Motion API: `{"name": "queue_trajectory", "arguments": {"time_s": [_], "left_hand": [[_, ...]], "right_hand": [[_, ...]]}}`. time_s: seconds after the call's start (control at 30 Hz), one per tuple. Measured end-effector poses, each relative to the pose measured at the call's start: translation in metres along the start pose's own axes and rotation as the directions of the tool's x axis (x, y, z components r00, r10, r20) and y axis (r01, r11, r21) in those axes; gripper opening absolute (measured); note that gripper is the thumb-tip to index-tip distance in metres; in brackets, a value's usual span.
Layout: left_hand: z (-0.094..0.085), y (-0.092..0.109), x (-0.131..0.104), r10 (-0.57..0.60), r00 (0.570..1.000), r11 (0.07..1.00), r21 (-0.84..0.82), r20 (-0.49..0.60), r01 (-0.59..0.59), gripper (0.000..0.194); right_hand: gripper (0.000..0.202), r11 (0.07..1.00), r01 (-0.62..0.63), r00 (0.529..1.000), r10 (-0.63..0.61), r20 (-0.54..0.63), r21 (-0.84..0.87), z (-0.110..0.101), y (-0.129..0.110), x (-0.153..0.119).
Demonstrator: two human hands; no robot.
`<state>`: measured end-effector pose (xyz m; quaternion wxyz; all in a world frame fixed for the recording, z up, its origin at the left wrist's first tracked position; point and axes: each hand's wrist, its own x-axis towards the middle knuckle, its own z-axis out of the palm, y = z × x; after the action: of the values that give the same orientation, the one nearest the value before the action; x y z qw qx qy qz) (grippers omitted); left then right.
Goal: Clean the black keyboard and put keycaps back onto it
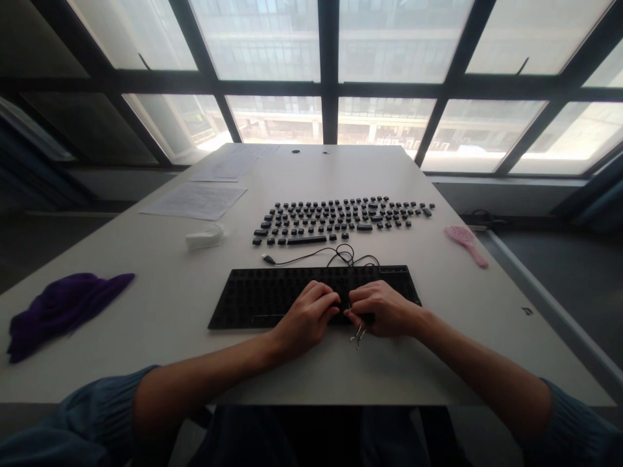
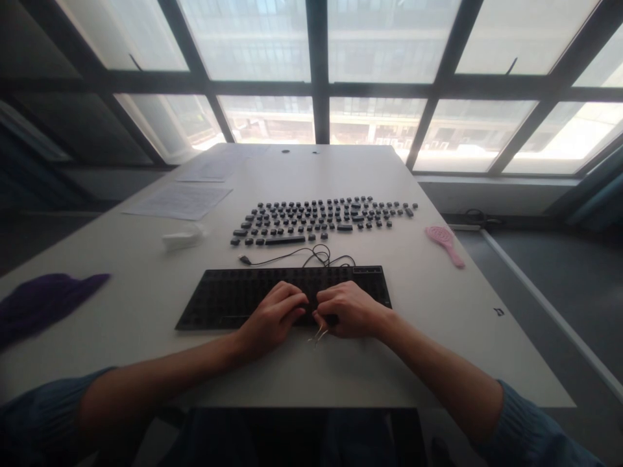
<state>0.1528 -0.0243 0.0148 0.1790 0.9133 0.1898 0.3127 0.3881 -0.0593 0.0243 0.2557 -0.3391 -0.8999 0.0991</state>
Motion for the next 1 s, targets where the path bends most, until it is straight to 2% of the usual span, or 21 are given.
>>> {"name": "queue_trajectory", "arguments": {"time_s": [0.1, 0.2, 0.3, 0.4, 0.47, 0.53, 0.63, 0.77, 1.0], "left_hand": [[-0.007, 0.005, 0.002, 0.001, 1.0, 0.997, -0.077, -0.018, -0.003, 0.012], [-0.024, 0.006, 0.017, -0.021, 0.998, 0.998, -0.06, -0.052, 0.017, 0.013], [-0.044, -0.006, 0.055, -0.051, 0.994, 0.999, 0.006, -0.092, 0.051, 0.011], [-0.049, -0.031, 0.107, -0.126, 0.99, 0.991, 0.027, -0.07, 0.128, 0.012], [-0.039, -0.05, 0.142, -0.213, 0.977, 0.973, 0.086, -0.019, 0.214, 0.014], [-0.022, -0.068, 0.171, -0.281, 0.957, 0.949, 0.17, 0.066, 0.267, 0.019], [0.009, -0.089, 0.197, -0.304, 0.942, 0.939, 0.212, 0.146, 0.27, 0.017], [0.034, -0.104, 0.205, -0.293, 0.936, 0.938, 0.247, 0.197, 0.242, 0.012], [0.036, -0.113, 0.204, -0.352, 0.902, 0.915, 0.296, 0.248, 0.275, 0.015]], "right_hand": [[0.029, 1.0, 0.005, 1.0, -0.005, 0.003, -0.01, -0.001, -0.001, 0.001], [0.028, 0.999, 0.005, 1.0, -0.005, 0.0, -0.039, -0.003, -0.004, 0.003], [0.027, 0.997, 0.017, 1.0, -0.016, 0.011, -0.071, -0.005, -0.007, 0.004], [0.023, 0.993, 0.052, 0.999, -0.051, 0.014, -0.102, -0.006, -0.009, 0.004], [0.022, 0.99, 0.076, 0.997, -0.078, -0.011, -0.116, -0.006, -0.009, 0.004], [0.023, 0.989, 0.09, 0.994, -0.096, -0.044, -0.12, -0.007, -0.007, 0.003], [0.025, 0.99, 0.087, 0.992, -0.096, -0.08, -0.114, -0.009, -0.004, 0.001], [0.027, 0.992, 0.081, 0.988, -0.093, -0.121, -0.101, -0.014, -0.001, 0.001], [0.027, 0.995, 0.066, 0.99, -0.074, -0.123, -0.071, -0.016, -0.001, 0.002]]}}
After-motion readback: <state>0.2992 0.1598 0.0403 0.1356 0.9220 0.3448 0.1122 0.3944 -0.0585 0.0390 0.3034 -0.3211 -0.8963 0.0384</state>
